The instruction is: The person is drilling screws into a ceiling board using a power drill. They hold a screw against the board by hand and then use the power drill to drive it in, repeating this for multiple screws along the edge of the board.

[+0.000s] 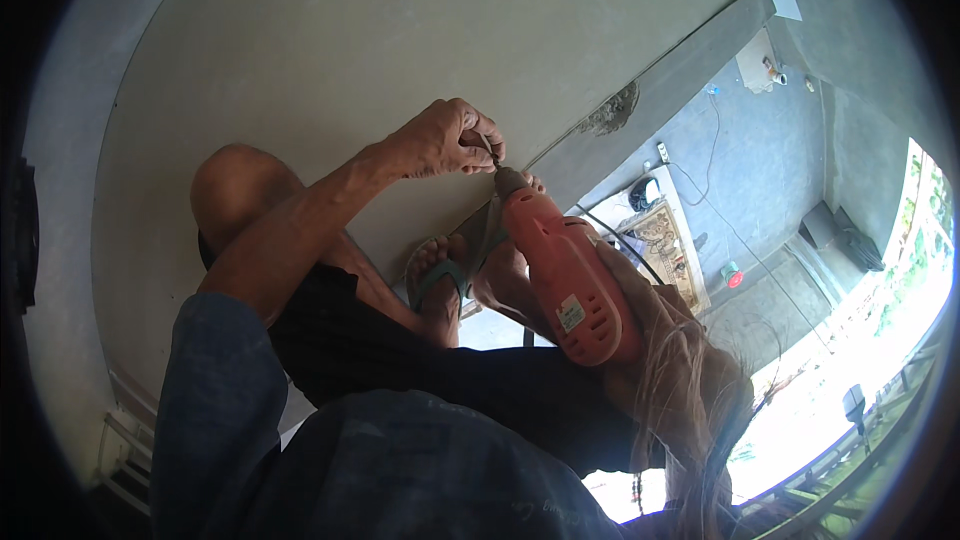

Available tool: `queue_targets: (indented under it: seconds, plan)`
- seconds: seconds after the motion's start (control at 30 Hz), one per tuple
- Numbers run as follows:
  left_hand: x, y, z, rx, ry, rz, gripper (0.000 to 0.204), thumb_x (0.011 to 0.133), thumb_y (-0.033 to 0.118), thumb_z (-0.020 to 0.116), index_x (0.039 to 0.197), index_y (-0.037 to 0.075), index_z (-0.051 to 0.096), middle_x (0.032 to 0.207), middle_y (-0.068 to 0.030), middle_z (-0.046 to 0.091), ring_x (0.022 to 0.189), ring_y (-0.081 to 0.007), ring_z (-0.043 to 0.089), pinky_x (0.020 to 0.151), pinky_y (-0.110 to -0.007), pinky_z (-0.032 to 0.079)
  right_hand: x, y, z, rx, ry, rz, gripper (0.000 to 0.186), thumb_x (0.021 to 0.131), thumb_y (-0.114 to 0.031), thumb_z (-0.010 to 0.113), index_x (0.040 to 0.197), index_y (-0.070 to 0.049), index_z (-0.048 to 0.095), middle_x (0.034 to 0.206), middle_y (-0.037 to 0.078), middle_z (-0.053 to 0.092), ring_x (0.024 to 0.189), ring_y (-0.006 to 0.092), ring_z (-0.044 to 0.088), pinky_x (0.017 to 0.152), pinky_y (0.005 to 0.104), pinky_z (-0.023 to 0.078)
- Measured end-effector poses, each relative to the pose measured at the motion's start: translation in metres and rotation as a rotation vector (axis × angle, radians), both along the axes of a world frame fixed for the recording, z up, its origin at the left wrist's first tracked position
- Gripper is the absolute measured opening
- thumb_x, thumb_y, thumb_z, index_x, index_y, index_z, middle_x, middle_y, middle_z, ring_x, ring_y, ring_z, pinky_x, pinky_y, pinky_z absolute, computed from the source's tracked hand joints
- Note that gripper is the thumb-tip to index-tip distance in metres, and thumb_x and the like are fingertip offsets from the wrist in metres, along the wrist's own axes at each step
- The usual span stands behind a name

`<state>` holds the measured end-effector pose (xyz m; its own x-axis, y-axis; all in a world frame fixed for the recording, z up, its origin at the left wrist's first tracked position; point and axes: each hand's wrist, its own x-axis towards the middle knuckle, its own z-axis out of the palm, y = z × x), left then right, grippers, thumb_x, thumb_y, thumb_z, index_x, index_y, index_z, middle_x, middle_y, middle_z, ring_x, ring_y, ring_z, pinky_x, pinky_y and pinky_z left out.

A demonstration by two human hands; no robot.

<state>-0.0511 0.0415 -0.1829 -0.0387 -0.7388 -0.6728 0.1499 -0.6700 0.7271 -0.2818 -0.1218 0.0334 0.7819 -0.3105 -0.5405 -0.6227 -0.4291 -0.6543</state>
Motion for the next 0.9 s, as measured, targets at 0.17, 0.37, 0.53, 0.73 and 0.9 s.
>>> queue_targets:
  seconds: [0.17,0.37,0.53,0.73,0.9]
  plan:
    - [0.0,0.003,-0.001,0.016,-0.014,0.034,0.011,0.089,0.006,0.074,0.098,0.001,0.077,0.083,-0.0061,0.076,0.079,-0.0125,0.073,0.078,-0.028,0.059,0.025,0.013,0.019,-0.058,0.04,0.027,0.074,0.075,-0.007,0.083,0.144,-0.006,0.056,0.123,0.022,0.071,0.113,0.0353,0.071,0.095,0.0433,0.057]
    - [0.002,0.004,-0.007,-0.024,0.074,0.081,0.014,0.087,0.004,0.075,0.099,-0.003,0.077,0.086,-0.0087,0.077,0.079,-0.0137,0.073,0.081,-0.028,0.06,-0.062,0.022,-0.041,-0.006,-0.025,-0.51,0.075,0.075,-0.007,0.084,0.144,-0.006,0.056,0.122,0.021,0.071,0.111,0.0338,0.071,0.094,0.0427,0.057]
    - [0.001,0.003,-0.006,0.01,0.141,0.11,0.016,0.085,0.003,0.074,0.1,-0.003,0.077,0.087,-0.0096,0.077,0.079,-0.0147,0.073,0.082,-0.027,0.06,-0.061,0.022,-0.035,-0.023,-0.015,-0.483,0.076,0.074,-0.008,0.086,0.144,-0.006,0.057,0.119,0.02,0.072,0.106,0.032,0.072,0.093,0.042,0.057]
    - [0.004,0.002,0.001,0.027,0.012,0.015,0.017,0.083,0.007,0.076,0.098,-0.001,0.079,0.082,-0.0073,0.078,0.079,-0.0143,0.074,0.086,-0.03,0.059,0.011,0.005,0.012,-0.213,0.157,0.314,0.082,0.072,-0.006,0.081,0.149,-0.015,0.053,0.117,0.012,0.073,0.102,0.032,0.068,0.09,0.0446,0.057]
    - [-0.007,0.004,0.004,0.006,-0.092,0.034,0.017,0.083,0.006,0.075,0.098,-0.001,0.079,0.081,-0.0078,0.078,0.081,-0.0148,0.074,0.086,-0.03,0.058,0.016,0.008,0.01,-0.237,0.146,0.349,0.08,0.072,-0.007,0.082,0.147,-0.012,0.055,0.119,0.013,0.073,0.1,0.0317,0.069,0.09,0.044,0.056]
